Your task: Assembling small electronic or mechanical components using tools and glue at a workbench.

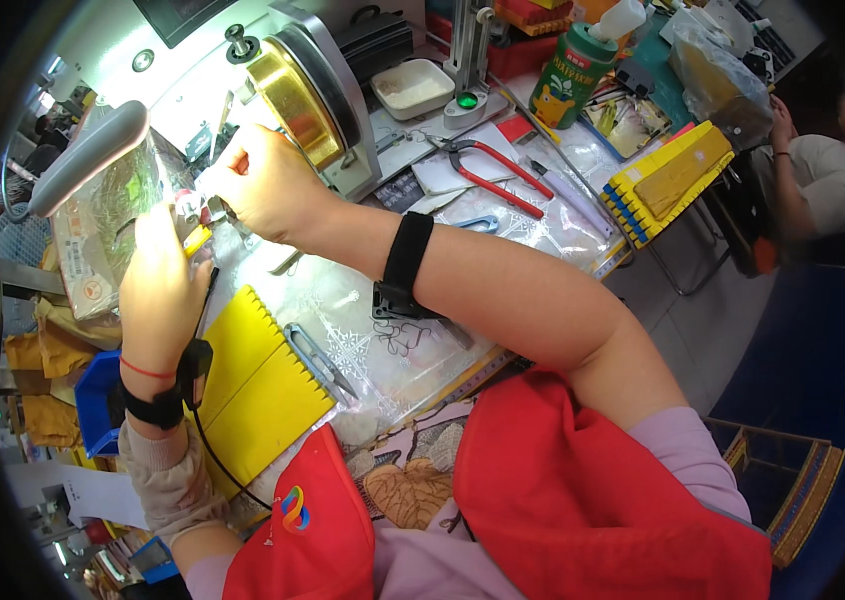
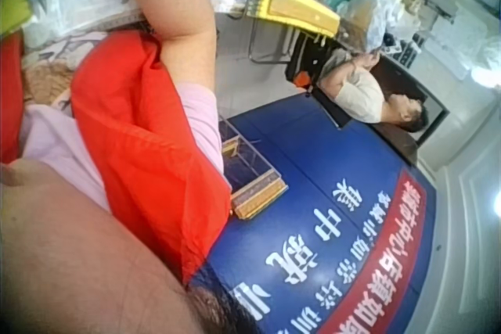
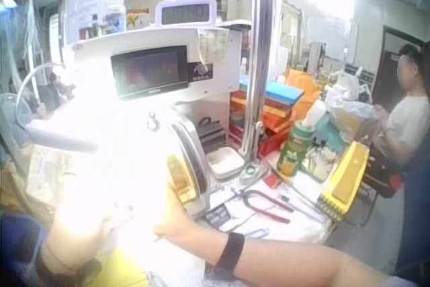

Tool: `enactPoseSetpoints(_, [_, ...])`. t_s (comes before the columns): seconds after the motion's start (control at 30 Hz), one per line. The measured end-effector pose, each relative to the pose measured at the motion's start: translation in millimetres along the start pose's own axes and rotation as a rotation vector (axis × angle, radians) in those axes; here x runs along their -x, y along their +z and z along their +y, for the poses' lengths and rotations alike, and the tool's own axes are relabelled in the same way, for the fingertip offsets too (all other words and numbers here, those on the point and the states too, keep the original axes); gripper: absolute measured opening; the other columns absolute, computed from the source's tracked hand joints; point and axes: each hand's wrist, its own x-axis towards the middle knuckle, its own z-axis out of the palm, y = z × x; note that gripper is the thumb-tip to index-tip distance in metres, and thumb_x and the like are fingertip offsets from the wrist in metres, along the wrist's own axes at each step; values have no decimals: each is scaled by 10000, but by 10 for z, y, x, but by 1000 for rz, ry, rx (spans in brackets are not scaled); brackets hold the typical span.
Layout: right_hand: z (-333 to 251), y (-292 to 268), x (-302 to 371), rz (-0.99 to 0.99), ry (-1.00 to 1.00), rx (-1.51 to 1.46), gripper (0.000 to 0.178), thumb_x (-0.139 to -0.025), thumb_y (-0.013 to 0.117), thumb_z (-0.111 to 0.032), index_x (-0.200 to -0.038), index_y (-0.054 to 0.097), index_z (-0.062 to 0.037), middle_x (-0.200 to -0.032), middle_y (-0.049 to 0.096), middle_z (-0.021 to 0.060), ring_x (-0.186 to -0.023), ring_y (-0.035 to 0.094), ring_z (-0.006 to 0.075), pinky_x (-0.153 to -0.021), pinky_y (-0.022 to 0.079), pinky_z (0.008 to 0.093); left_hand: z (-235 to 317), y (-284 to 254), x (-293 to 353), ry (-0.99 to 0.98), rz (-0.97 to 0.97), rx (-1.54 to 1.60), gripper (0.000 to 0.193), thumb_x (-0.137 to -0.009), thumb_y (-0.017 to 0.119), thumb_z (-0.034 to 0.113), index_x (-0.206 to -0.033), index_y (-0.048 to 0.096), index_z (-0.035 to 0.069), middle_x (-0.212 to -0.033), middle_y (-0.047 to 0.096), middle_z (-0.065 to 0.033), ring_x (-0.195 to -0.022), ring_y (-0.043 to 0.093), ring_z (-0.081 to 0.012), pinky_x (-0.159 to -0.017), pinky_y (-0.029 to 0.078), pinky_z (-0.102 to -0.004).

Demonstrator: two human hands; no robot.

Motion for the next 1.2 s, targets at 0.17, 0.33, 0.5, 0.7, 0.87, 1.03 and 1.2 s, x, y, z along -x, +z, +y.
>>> enactPoseSetpoints(0.17, [-2, -31, -13, -35, 66, 9, 189, -815, 692, -145, -796, 607, 23, -736, 617, 102, -671, 576, 142, -636, 482, 292, 64, 25, 160, -177, -370, -132, 504, -813, 709, 185, -1172, 449, -56, -795, 652, -200, -700, 654, -368, -561, 521, -445])
enactPoseSetpoints(0.33, [-18, 20, -9, -43, 40, -9, 188, -829, 680, -138, -764, 582, 9, -726, 609, 97, -663, 568, 141, -639, 481, 294, -19, 217, 245, -123, -327, -85, 354, -839, 600, 105, -1102, 438, -69, -676, 630, -208, -607, 624, -404, -542, 501, -485])
enactPoseSetpoints(0.5, [39, -55, 34, -71, -68, 78, 143, -871, 636, -126, -873, 558, -5, -768, 604, 81, -708, 572, 138, -674, 480, 286, -107, 187, 187, -24, -335, 43, 214, -839, 511, 25, -1019, 470, -83, -641, 617, -212, -599, 623, -405, -539, 505, -462])
enactPoseSetpoints(0.7, [28, -153, 101, -207, 97, -382, 292, -917, 575, -97, -1189, 525, -2, -972, 584, 86, -867, 567, 121, -787, 468, 266, -373, 61, -609, -44, -263, 597, 144, -921, 508, 81, -1018, 552, -16, -844, 598, -215, -807, 583, -428, -755, 486, -442])
enactPoseSetpoints(0.87, [0, -88, 38, -222, 108, -218, 209, -941, 586, -156, -1106, 602, -29, -816, 570, 5, -677, 475, 58, -602, 382, 212, -253, 109, -1299, -263, -190, 1239, 351, -986, 562, 278, -1204, 546, 4, -1121, 585, -114, -986, 579, -198, -820, 509, -342])
enactPoseSetpoints(1.03, [18, 19, 139, -127, 146, -257, 178, -963, 573, -195, -1015, 571, -25, -806, 580, 25, -706, 529, 74, -640, 426, 225, -371, 244, -1407, -215, -291, 1333, 505, -1003, 534, 371, -1349, 494, 5, -1157, 558, -105, -1002, 573, -189, -873, 518, -368])
enactPoseSetpoints(1.2, [-26, -127, 403, -101, 203, -274, 170, -976, 540, -184, -886, 500, -46, -784, 580, 54, -723, 567, 121, -699, 468, 272, -150, 94, -1222, -218, -77, 1388, 361, -993, 568, 285, -1238, 608, 24, -1107, 661, -51, -910, 598, -107, -721, 511, -257])
